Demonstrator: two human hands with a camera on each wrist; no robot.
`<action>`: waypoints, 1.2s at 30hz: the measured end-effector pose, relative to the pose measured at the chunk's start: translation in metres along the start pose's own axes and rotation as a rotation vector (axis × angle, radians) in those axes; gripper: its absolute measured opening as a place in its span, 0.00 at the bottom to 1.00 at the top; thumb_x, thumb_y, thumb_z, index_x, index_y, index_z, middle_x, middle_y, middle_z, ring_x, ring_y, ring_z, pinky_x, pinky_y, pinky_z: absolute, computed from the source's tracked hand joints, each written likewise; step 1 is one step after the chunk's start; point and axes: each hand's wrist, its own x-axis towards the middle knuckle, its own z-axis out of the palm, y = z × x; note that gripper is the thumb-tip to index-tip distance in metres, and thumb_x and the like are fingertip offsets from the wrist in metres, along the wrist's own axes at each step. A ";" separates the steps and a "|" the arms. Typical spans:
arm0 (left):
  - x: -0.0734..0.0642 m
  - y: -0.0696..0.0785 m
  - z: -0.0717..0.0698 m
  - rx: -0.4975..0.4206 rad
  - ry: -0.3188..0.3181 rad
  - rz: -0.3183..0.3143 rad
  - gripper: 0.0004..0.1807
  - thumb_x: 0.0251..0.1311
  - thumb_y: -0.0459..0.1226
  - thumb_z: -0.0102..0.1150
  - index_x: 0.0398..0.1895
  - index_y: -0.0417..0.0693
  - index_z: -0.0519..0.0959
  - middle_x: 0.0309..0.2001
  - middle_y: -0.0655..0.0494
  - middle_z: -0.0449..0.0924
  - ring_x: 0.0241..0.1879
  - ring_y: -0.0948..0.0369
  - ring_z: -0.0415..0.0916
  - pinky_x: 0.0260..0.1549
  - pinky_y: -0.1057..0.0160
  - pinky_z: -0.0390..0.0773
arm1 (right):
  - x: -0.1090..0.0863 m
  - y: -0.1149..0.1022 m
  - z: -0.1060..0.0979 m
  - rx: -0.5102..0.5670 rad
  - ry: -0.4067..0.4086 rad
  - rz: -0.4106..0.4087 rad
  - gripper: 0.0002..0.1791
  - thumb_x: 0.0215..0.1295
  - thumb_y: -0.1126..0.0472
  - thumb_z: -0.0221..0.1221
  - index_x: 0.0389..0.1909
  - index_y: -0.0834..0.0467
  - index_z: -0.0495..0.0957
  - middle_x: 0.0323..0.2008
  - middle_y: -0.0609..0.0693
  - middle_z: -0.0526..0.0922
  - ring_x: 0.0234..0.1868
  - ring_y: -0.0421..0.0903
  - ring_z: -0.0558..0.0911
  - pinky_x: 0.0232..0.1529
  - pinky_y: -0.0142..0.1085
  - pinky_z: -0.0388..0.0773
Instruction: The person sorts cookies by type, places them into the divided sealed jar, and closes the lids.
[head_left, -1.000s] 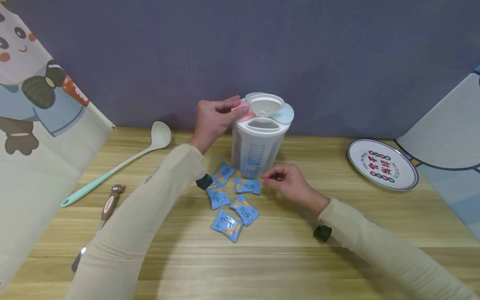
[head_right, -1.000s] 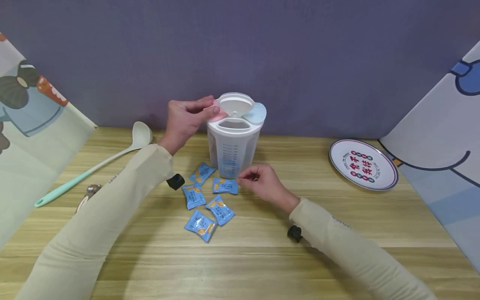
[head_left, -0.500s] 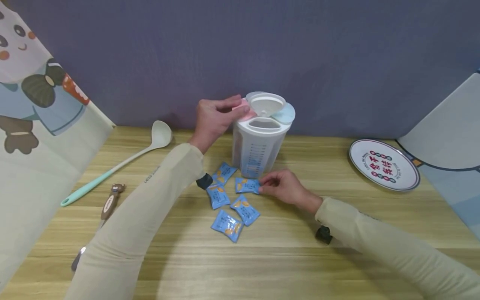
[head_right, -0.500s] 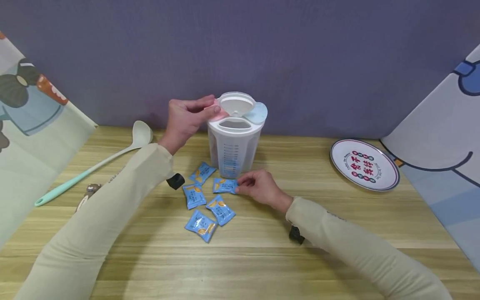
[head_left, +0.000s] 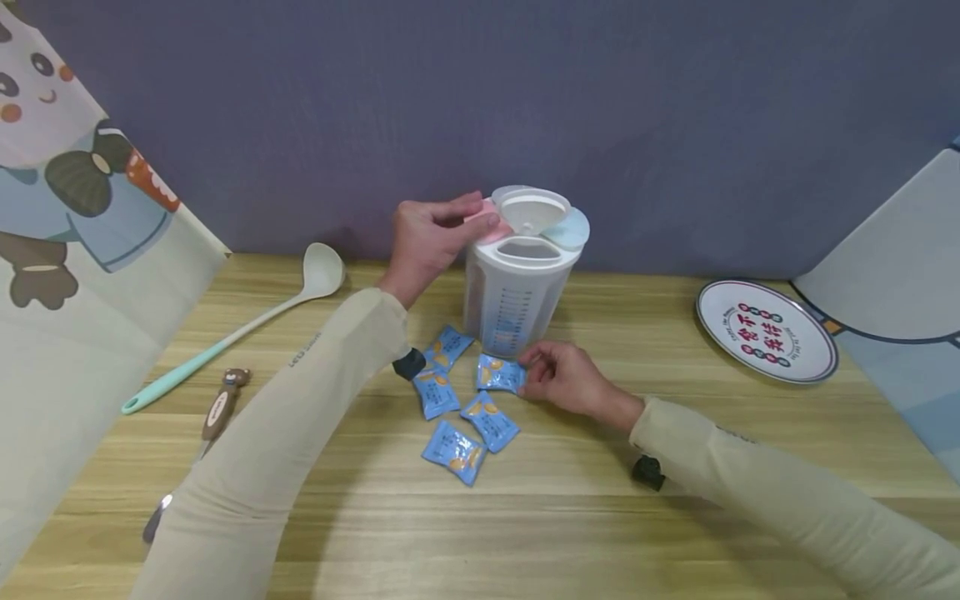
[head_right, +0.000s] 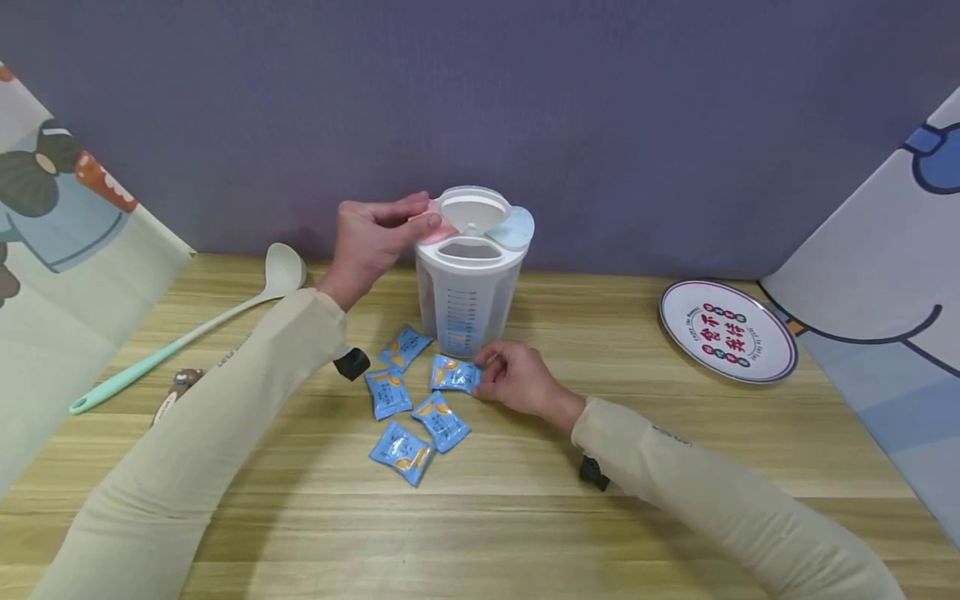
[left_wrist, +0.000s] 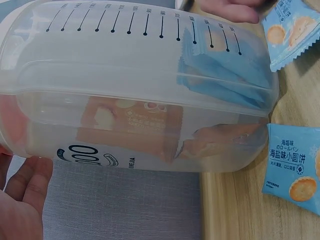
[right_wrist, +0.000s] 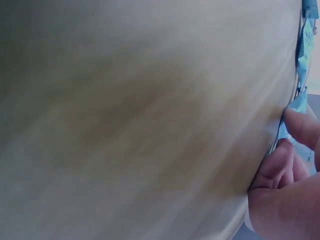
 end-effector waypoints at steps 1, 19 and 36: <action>0.000 0.001 0.000 0.000 -0.001 -0.002 0.15 0.44 0.33 0.75 0.35 0.33 0.84 0.42 0.46 0.83 0.45 0.60 0.81 0.43 0.65 0.79 | -0.001 0.000 0.000 -0.001 -0.005 0.000 0.20 0.45 0.72 0.72 0.40 0.69 0.77 0.22 0.50 0.80 0.22 0.43 0.76 0.23 0.30 0.75; 0.000 -0.001 -0.001 0.009 0.003 0.023 0.17 0.42 0.38 0.77 0.34 0.37 0.85 0.40 0.50 0.84 0.43 0.62 0.81 0.42 0.65 0.79 | -0.003 -0.008 -0.006 -0.113 -0.051 0.056 0.18 0.49 0.61 0.70 0.39 0.66 0.82 0.20 0.45 0.77 0.23 0.41 0.74 0.23 0.31 0.73; 0.000 -0.004 0.001 0.033 -0.002 0.033 0.18 0.42 0.39 0.77 0.35 0.39 0.86 0.40 0.52 0.84 0.42 0.62 0.81 0.41 0.65 0.80 | -0.005 -0.002 -0.006 -0.227 0.033 -0.102 0.10 0.49 0.61 0.72 0.31 0.62 0.86 0.18 0.41 0.77 0.22 0.38 0.72 0.22 0.31 0.71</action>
